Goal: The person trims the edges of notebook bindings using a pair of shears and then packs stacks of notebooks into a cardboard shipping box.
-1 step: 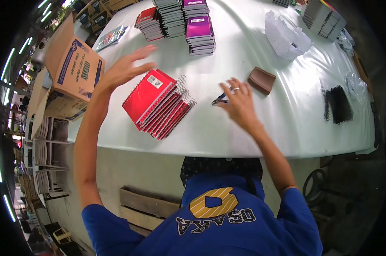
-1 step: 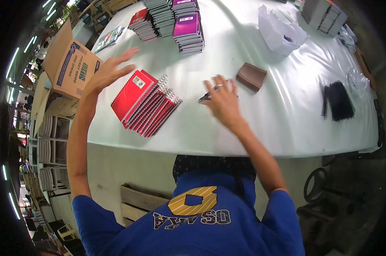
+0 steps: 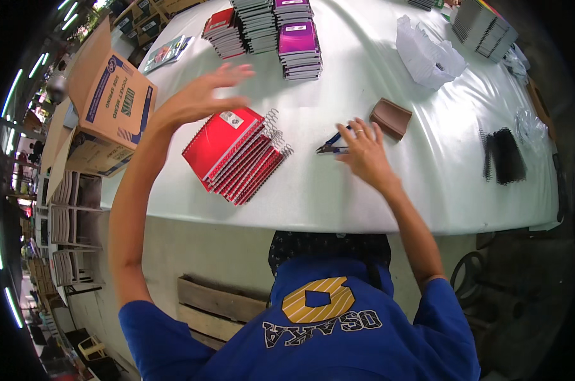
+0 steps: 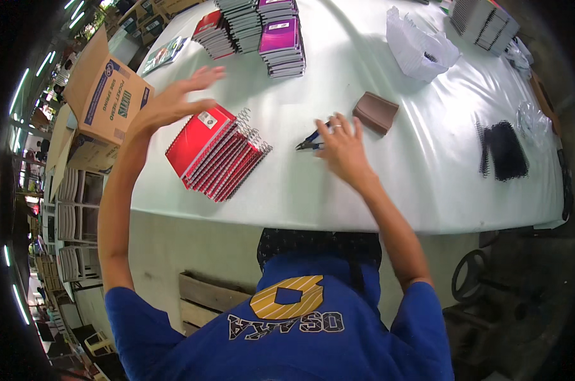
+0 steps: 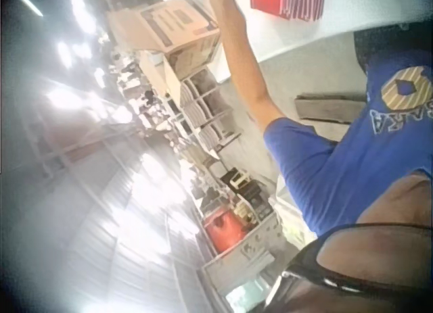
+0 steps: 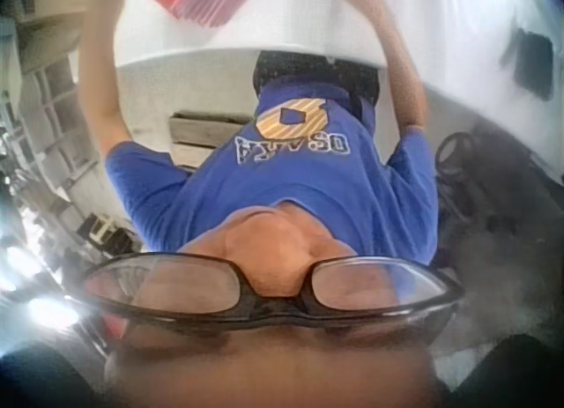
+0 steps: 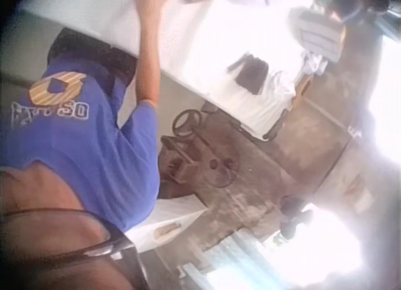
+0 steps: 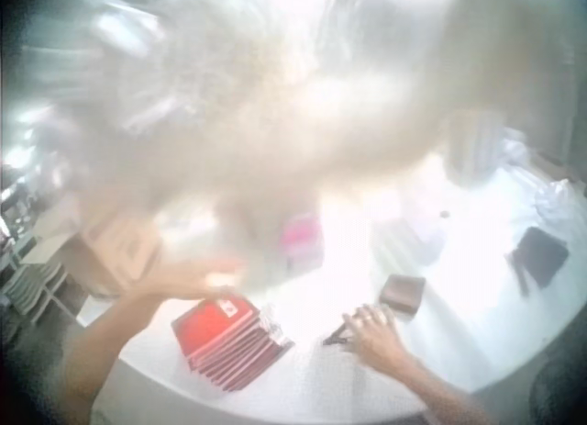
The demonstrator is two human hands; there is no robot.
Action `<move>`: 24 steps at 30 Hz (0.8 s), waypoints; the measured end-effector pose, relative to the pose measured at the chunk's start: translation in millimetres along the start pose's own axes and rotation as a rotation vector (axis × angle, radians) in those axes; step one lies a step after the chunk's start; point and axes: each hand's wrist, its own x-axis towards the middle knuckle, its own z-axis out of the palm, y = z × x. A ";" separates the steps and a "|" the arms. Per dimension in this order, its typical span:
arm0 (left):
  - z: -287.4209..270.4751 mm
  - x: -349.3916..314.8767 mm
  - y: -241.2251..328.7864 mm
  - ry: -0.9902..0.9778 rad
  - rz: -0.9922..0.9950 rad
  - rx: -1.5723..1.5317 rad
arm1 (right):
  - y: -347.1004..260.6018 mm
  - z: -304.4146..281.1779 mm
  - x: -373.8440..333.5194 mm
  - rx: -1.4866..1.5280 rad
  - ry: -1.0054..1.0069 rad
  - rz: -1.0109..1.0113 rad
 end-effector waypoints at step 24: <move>36.8 22.7 44.4 -0.647 -0.234 0.489 | -17.0 -7.9 -29.5 -0.096 0.069 0.062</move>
